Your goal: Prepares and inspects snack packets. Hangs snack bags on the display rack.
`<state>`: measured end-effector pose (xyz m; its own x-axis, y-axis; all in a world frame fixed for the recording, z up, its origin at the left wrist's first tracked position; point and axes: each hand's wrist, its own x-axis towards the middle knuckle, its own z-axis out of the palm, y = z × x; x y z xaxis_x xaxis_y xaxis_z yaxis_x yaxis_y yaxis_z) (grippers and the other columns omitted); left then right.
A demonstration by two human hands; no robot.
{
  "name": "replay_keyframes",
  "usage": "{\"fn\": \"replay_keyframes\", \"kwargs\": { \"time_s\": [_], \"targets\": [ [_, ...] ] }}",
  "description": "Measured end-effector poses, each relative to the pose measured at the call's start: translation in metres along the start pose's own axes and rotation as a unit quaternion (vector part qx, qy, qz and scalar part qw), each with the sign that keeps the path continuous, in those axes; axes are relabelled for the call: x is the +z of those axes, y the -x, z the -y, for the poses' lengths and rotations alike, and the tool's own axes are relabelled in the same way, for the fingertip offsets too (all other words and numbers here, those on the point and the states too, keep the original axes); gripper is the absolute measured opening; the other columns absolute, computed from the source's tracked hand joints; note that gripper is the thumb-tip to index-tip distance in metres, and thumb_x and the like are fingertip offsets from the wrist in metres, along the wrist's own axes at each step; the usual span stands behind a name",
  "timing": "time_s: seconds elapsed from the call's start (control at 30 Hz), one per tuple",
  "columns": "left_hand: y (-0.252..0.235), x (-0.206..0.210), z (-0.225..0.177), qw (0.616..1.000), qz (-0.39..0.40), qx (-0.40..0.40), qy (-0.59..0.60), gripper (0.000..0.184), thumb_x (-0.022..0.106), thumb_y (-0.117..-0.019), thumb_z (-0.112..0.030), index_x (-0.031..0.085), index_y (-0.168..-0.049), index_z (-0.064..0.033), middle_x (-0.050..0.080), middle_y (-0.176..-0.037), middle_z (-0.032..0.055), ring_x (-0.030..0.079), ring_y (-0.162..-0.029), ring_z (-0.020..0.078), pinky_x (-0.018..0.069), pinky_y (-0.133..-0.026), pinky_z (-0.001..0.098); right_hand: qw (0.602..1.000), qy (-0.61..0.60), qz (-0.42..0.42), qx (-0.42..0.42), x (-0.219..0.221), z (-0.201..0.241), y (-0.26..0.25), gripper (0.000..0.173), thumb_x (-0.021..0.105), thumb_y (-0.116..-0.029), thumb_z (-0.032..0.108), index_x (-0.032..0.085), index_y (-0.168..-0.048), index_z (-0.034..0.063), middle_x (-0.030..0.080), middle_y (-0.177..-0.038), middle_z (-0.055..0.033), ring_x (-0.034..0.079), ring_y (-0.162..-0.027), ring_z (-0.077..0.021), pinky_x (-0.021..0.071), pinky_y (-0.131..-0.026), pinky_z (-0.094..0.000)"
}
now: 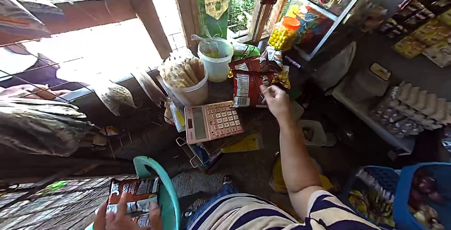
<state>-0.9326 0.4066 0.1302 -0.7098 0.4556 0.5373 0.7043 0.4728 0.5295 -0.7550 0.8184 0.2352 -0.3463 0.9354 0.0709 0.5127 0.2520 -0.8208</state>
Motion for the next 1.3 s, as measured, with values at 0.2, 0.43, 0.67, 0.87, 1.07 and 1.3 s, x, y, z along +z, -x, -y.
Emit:
{"fn": "replay_keyframes", "kwargs": {
  "time_s": [0.2,0.43,0.67,0.87,1.07,1.3],
  "targets": [
    [-0.003,0.007,-0.043,0.999,0.017,0.051,0.010,0.061,0.055,-0.0995,-0.043,0.046,-0.144,-0.0023,0.030,-0.153,0.0319,0.026,-0.149,0.0298,0.0206,-0.122,0.0352,0.970,0.117,-0.076,-0.200,-0.022,0.022,-0.078,0.031,0.057,-0.1034,0.027,0.073,-0.109,0.0006,0.073,-0.105,-0.0187,0.072,-0.097,-0.0334,0.0561,-0.087,-0.0545],
    [-0.016,0.013,-0.071,0.993,0.080,0.072,0.049,0.040,0.058,-0.0991,-0.034,0.062,-0.132,-0.0116,0.041,-0.148,0.0266,0.034,-0.145,0.0302,0.0282,-0.119,0.0376,0.929,0.351,0.120,-0.024,0.004,0.076,-0.116,0.046,0.064,-0.0957,0.051,0.074,-0.113,0.0093,0.071,-0.117,-0.0193,0.067,-0.113,-0.0398,0.0501,-0.087,-0.0654],
    [-0.099,0.025,-0.154,0.959,0.122,0.236,0.096,0.023,0.053,-0.1034,-0.035,0.071,-0.114,-0.0241,0.066,-0.131,0.0040,0.048,-0.140,0.0300,0.0302,-0.118,0.0559,0.964,0.237,0.067,-0.104,-0.048,0.098,-0.078,0.034,0.066,-0.0977,0.041,0.075,-0.098,0.0078,0.073,-0.097,-0.0173,0.069,-0.097,-0.0377,0.0509,-0.079,-0.0627],
    [-0.167,0.049,-0.261,0.903,0.075,0.422,0.032,0.036,0.059,-0.1026,-0.023,0.062,-0.138,-0.0130,0.058,-0.144,0.0123,0.046,-0.141,0.0365,0.0241,-0.118,0.0631,0.970,0.060,-0.019,-0.234,-0.065,0.097,-0.005,0.026,0.072,-0.0945,0.031,0.074,-0.090,0.0060,0.070,-0.077,-0.0077,0.066,-0.069,-0.0216,0.0540,-0.067,-0.0478],
    [-0.168,0.055,-0.274,0.908,0.042,0.417,0.002,0.023,0.063,-0.1004,-0.021,0.071,-0.116,-0.0068,0.069,-0.105,0.0115,0.063,-0.106,0.0318,0.0331,-0.111,0.0565,0.968,-0.054,0.064,-0.238,-0.060,0.074,0.031,0.019,0.074,-0.0952,0.024,0.071,-0.087,0.0073,0.064,-0.066,-0.0022,0.056,-0.049,-0.0084,0.0473,-0.046,-0.0261],
    [-0.176,0.065,-0.259,0.907,0.152,0.385,0.075,0.011,0.068,-0.0948,-0.017,0.077,-0.097,-0.0106,0.068,-0.090,0.0089,0.064,-0.090,0.0294,0.0448,-0.091,0.0529,0.972,-0.107,0.108,-0.182,-0.059,0.063,0.030,0.019,0.073,-0.0956,0.026,0.071,-0.085,0.0101,0.064,-0.065,0.0000,0.053,-0.047,-0.0060,0.0440,-0.043,-0.0214]
  ]
}}
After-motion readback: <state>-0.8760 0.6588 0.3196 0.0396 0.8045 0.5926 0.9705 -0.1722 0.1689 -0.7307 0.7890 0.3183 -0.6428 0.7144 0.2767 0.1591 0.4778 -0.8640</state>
